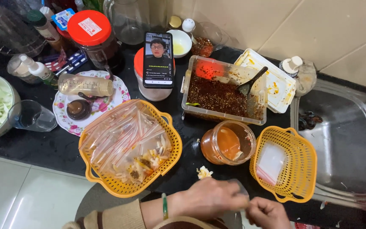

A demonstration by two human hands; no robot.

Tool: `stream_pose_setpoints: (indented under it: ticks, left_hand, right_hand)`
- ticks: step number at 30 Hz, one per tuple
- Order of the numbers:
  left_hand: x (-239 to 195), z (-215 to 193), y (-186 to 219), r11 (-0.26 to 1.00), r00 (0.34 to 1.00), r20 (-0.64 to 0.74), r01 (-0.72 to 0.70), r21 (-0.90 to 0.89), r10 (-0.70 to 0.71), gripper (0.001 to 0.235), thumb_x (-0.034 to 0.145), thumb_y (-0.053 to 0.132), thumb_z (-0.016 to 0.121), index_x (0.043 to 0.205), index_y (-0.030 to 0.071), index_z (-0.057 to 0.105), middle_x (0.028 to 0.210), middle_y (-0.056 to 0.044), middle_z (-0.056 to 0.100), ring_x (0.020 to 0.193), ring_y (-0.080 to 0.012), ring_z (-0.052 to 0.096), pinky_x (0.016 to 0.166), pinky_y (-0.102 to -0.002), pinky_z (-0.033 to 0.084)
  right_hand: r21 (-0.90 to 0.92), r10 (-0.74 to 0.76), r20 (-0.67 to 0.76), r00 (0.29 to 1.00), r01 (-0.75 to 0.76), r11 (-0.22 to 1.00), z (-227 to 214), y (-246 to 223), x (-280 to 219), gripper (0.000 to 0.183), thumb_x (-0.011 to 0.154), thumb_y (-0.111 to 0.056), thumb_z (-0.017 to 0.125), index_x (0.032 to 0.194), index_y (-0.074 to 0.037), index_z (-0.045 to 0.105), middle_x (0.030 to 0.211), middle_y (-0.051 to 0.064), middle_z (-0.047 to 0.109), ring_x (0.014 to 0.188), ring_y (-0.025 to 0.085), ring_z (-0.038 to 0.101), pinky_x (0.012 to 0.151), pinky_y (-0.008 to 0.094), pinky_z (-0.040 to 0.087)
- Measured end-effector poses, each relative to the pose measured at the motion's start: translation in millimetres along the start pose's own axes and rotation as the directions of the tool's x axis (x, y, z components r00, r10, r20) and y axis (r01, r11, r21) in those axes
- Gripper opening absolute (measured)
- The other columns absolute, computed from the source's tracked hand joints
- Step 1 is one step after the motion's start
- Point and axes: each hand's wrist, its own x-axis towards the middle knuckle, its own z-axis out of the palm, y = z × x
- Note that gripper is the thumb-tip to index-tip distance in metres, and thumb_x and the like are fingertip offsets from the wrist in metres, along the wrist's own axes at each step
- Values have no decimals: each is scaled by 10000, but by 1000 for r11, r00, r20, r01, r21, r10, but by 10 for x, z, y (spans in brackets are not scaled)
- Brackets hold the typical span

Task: Bagging pickled vegetables and sauce into small plastic bags using a spoon.

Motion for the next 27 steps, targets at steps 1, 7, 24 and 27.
stream_pose_setpoints:
  ticks: [1,7,24,27]
  left_hand:
    - [23,30,-6,1000,1000,2,-2,1,2,359,919,267,648,1239,135,548,1028,-141,576,886,-346,690,483,-479,474]
    - [194,-5,-22,972,987,-23,-150,182,156,108,888,199,656,848,99,641,1033,-125,545,962,-332,511,686,-480,397]
    - [-8,-354,-125,842,889,19,439,-313,-457,140,963,213,664,876,122,726,877,-26,791,779,-239,739,705,-375,519]
    - [-30,-375,-75,922,944,10,325,-212,-331,117,984,154,635,956,62,702,1019,-79,762,857,-346,722,697,-460,523]
  right_hand:
    - [2,-1,-2,1000,1,1000,-70,-33,21,301,875,26,738,575,26,717,538,149,664,518,222,513,552,356,357]
    - [136,-335,110,936,320,938,-139,170,161,405,989,-137,667,610,1,630,495,124,603,429,159,455,432,313,347]
    - [-534,-530,-212,821,357,767,244,327,6,114,820,-318,804,882,-248,871,786,-105,844,651,62,702,607,251,533]
    - [-364,-239,-123,963,181,914,58,601,171,412,668,-252,1024,1058,-284,896,863,-57,773,667,78,601,651,218,502]
